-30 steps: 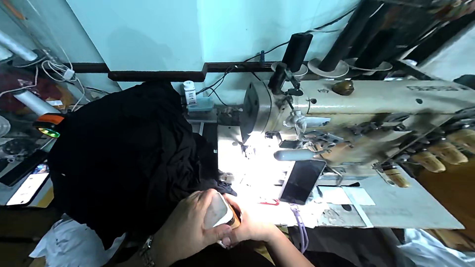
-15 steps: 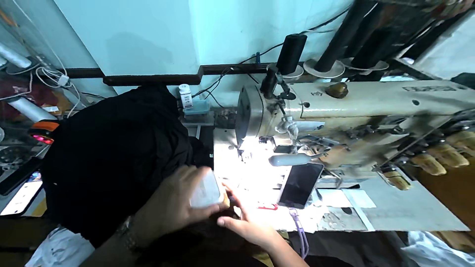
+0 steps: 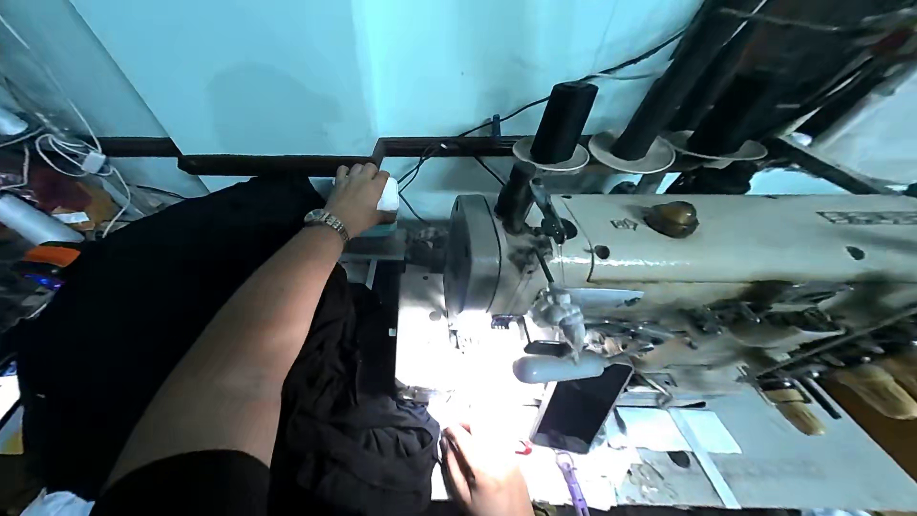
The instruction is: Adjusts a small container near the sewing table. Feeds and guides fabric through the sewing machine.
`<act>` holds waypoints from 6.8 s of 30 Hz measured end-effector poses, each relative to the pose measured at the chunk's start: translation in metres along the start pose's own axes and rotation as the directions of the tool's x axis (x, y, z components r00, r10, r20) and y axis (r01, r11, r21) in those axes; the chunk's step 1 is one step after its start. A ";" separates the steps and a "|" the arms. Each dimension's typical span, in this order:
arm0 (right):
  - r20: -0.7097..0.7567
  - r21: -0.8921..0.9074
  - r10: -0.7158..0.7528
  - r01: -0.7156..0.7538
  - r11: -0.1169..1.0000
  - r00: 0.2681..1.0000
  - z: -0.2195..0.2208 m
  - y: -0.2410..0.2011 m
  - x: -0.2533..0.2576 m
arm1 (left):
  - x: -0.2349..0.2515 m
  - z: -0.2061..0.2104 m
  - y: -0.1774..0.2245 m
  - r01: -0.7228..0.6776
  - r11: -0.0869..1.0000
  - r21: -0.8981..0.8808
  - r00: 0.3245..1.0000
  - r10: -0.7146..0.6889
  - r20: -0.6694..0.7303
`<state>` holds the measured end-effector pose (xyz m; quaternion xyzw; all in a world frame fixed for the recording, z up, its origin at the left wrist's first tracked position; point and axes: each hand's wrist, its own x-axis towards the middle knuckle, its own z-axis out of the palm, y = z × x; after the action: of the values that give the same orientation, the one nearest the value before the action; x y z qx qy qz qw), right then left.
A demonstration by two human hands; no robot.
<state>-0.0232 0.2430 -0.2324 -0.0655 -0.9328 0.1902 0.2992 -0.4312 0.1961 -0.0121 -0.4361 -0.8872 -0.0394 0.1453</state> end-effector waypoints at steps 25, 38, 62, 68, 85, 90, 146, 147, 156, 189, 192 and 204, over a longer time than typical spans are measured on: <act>-0.061 -0.116 0.045 -0.052 0.992 0.997 0.007 -0.002 -0.006 | -0.275 -0.029 0.052 -0.018 0.942 -0.335 0.944 -0.094 -0.316; 0.123 -0.055 0.090 -0.084 0.995 0.988 -0.019 -0.009 -0.001 | -0.347 0.036 0.086 0.028 0.961 -0.276 0.994 -0.056 -0.095; -0.120 0.255 0.005 0.026 0.967 0.993 -0.026 -0.067 0.058 | -0.329 -0.025 0.103 -0.248 0.956 -0.155 0.875 0.153 -0.460; -0.145 0.259 0.013 0.025 0.966 0.989 -0.020 -0.057 0.043 | -0.329 -0.025 0.106 -0.231 0.959 -0.165 0.871 0.128 -0.475; -0.313 0.268 -0.101 0.190 0.944 0.944 -0.023 -0.068 0.062 | -0.327 -0.031 0.116 -0.174 0.837 -0.520 0.918 -0.053 -0.393; -0.205 0.402 -0.045 0.126 0.907 0.978 -0.031 -0.069 0.065 | -0.307 -0.028 0.124 -0.150 0.658 -0.738 0.941 -0.134 -0.310; -0.037 0.211 0.257 -0.244 0.946 0.966 -0.061 -0.026 0.067 | -0.105 0.030 0.152 -0.121 0.887 -0.445 0.984 0.166 0.064; -0.046 0.217 0.255 -0.240 0.946 0.966 -0.061 -0.026 0.067 | -0.106 0.030 0.152 -0.129 0.880 -0.457 0.985 0.169 0.047; -0.063 0.252 0.264 -0.241 0.937 0.962 -0.056 -0.024 0.063 | -0.116 0.020 0.159 -0.003 0.860 -0.510 0.991 0.071 0.115; -0.046 0.245 0.242 -0.224 0.943 0.969 -0.060 -0.024 0.055 | -0.231 0.029 0.153 -0.228 0.943 -0.241 0.945 0.155 -0.289; -0.057 0.209 0.243 -0.226 0.951 0.968 -0.062 -0.027 0.051 | -0.228 0.027 0.154 -0.248 0.928 -0.280 0.947 0.171 -0.271; -0.032 0.206 0.230 -0.218 0.954 0.973 -0.060 -0.022 0.069 | -0.186 0.037 0.125 -0.273 0.870 -0.410 0.945 0.164 -0.281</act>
<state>-0.0446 0.2577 -0.1417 -0.1454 -0.8866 0.3146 0.3064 -0.2339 0.1389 -0.1094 -0.5480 -0.7753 -0.2755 0.1505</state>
